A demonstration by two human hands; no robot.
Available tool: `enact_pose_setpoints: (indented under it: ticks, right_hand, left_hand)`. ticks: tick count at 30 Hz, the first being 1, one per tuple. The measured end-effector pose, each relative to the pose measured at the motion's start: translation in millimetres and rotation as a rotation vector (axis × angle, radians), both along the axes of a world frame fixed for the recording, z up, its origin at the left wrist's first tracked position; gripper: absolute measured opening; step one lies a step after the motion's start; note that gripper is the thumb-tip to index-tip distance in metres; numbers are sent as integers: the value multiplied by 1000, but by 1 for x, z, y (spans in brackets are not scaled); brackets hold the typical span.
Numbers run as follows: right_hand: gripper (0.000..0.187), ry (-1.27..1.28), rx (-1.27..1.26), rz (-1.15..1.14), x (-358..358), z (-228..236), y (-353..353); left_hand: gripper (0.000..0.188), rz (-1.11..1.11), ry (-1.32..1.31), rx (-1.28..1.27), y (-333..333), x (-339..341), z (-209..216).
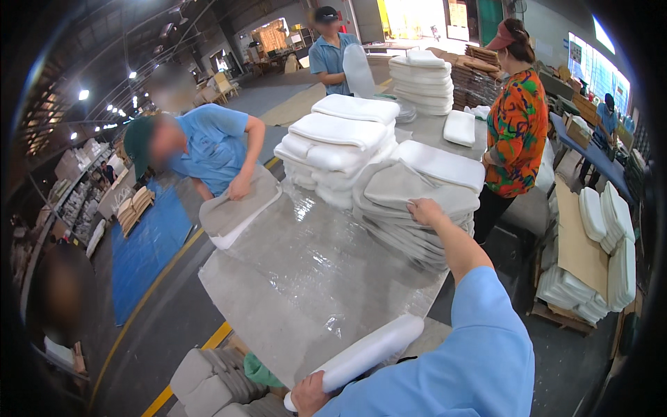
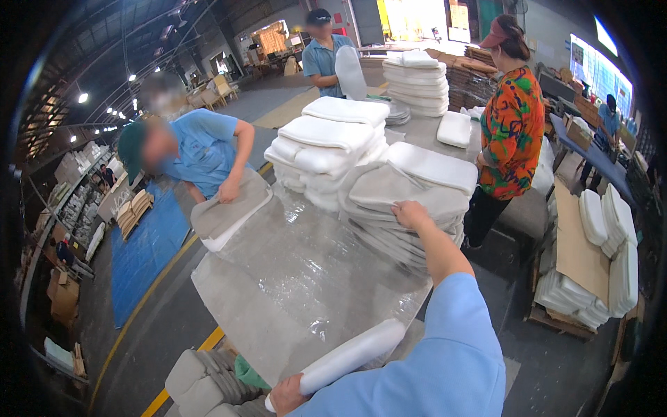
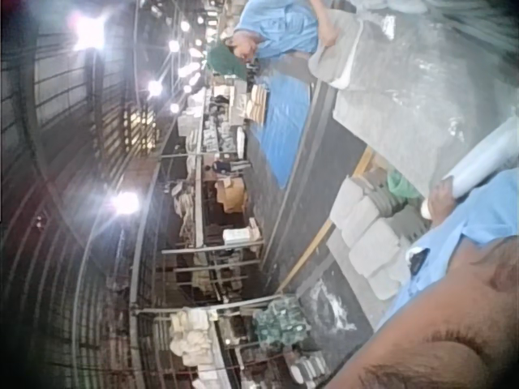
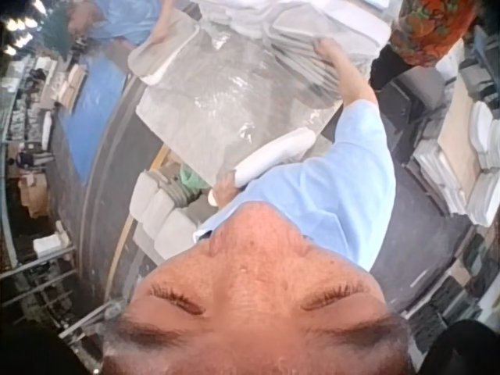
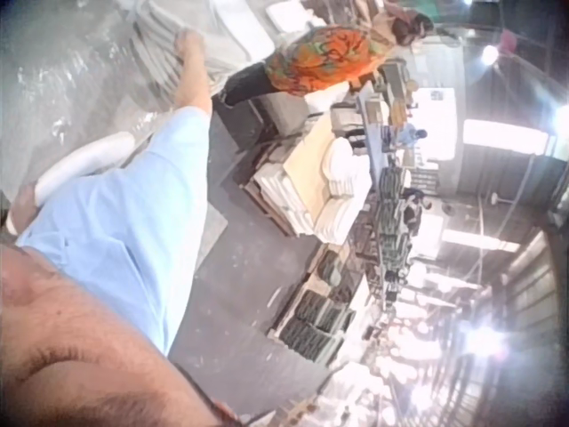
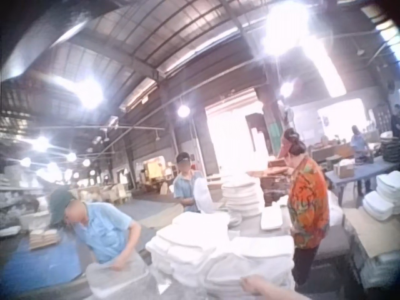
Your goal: The person inserts white foam cushions into gray fabric covers at a work table, then folds and stacks the finished cushions. The person repeats this process for multiple cushions, handling each one individually.
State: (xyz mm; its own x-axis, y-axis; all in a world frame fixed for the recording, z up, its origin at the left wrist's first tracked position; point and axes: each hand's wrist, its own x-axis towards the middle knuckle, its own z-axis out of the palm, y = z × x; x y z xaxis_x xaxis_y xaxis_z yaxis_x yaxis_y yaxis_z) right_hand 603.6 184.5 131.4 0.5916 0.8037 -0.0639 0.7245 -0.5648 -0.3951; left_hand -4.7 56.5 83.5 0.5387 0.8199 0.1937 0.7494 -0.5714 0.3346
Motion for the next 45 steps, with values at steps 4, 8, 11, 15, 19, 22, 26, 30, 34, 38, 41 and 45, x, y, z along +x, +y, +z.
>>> enact_pose_setpoints:
  ticks: [4, 8, 11, 15, 19, 22, 26, 30, 34, 38, 41, 45]
  right_hand:
    - [42, -237, 256, 36, -11, 31, -7]
    - [38, -144, 490, 252, -63, 91, -2]
    - [38, 64, 539, 409, -134, 142, -8]
    - [40, 367, 580, 510, -182, 172, -37]
    - [40, 731, 564, 642, -221, 130, -27]
    - [35, 877, 641, 695, -225, 87, -28]
    - [27, 1033, 584, 670, -247, 69, -32]
    - [25, 1075, 448, 486, -261, 72, -36]
    - [25, 1094, 630, 386, -267, 67, -38]
    - [24, 1168, 827, 433, -289, 80, -37]
    - [25, 1281, 927, 324, -300, 96, -42]
    - [29, 1269, 943, 344, -280, 88, -48]
  left_hand:
    - [43, 12, 9, -122, -1, 8, 18]
    - [57, -135, 63, -264, 15, -13, 1]
    - [71, -237, 75, -767, 43, -58, 0]
    - [71, -2, -599, -1039, 95, -16, 27]
    - [48, 166, -1182, -1008, 129, -7, 37]
    - [38, -50, -1505, -1057, 115, 23, 93]
    - [41, -97, -1337, -1147, 114, 9, 101]
    - [62, -129, -1148, -1331, 90, 7, 72]
    - [99, -129, -625, -1204, 73, 41, 43]
    - [81, -22, -698, -963, 81, 62, 25]
    - [54, -34, -914, -1031, 102, 64, 26]
    - [22, 140, -883, -835, 111, 57, 58]
